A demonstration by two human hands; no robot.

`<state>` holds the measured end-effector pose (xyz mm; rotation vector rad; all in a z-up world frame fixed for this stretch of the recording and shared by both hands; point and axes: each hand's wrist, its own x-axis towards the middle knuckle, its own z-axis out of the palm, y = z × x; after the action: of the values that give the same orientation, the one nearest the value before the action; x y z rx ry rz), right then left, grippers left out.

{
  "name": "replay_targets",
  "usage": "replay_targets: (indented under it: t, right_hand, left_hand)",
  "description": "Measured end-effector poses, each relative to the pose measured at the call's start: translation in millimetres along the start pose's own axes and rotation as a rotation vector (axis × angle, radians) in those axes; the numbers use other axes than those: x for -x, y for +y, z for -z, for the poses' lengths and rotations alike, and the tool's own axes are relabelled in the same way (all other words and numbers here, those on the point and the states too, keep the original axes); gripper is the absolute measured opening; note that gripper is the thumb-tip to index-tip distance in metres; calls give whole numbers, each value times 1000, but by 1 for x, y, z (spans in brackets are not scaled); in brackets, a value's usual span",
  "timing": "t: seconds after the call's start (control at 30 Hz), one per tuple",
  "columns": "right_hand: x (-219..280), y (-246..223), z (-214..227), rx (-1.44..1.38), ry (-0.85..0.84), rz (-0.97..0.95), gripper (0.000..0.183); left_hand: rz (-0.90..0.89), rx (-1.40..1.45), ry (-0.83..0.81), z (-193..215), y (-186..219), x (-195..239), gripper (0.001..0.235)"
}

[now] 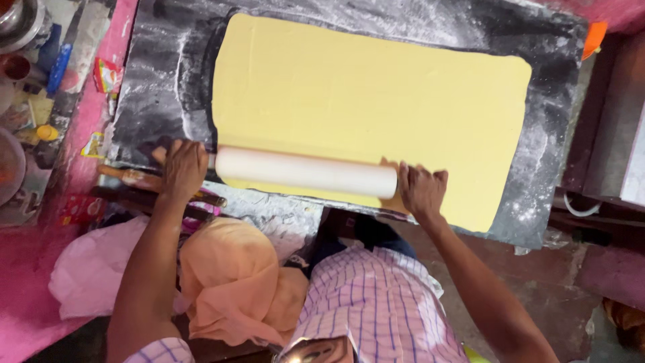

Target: The person uses a rolling pin to flatten a rectangular piece of yellow dough on a floured metal surface. They repeatedly roll the dough, flip it over, and adjust its position to achieve a uniform thin sheet. The person also spreads flour on the surface and the dough to prevent sticking.

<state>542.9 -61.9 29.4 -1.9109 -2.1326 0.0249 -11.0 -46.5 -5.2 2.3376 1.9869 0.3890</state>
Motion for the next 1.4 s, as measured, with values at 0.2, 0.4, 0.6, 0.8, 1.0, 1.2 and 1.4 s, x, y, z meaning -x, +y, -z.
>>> replay_targets:
  t: [0.2,0.4,0.6,0.8,1.0,1.2,1.4]
  right_hand:
    - [52,-15,18,-53,-138,-89,51]
    - [1,-29,28,-124,-144,-66,49]
    - [-79,-47,2,-137,-136,-24,51]
    - [-144,-34,-39,7,-23,-11,51]
    - [-234,0,-75,29,63,21,54]
    - [-336,26,-85,55,192,88,49]
    - [-258,57,-25,65,47,-5,61]
  left_hand:
    - [-18,55,-272,29,-5,22,41]
    - [49,-167,-362,39,-35,-45,46]
    - [27,-6,-49,13,-74,-120,51]
    - [141,-100,83,-24,-93,-176,52]
    - [24,-76,330,-64,-117,-270,54]
    - [-2,-247,194,-72,-120,-401,60]
    - [-170,-87,247,-24,-74,-335,52]
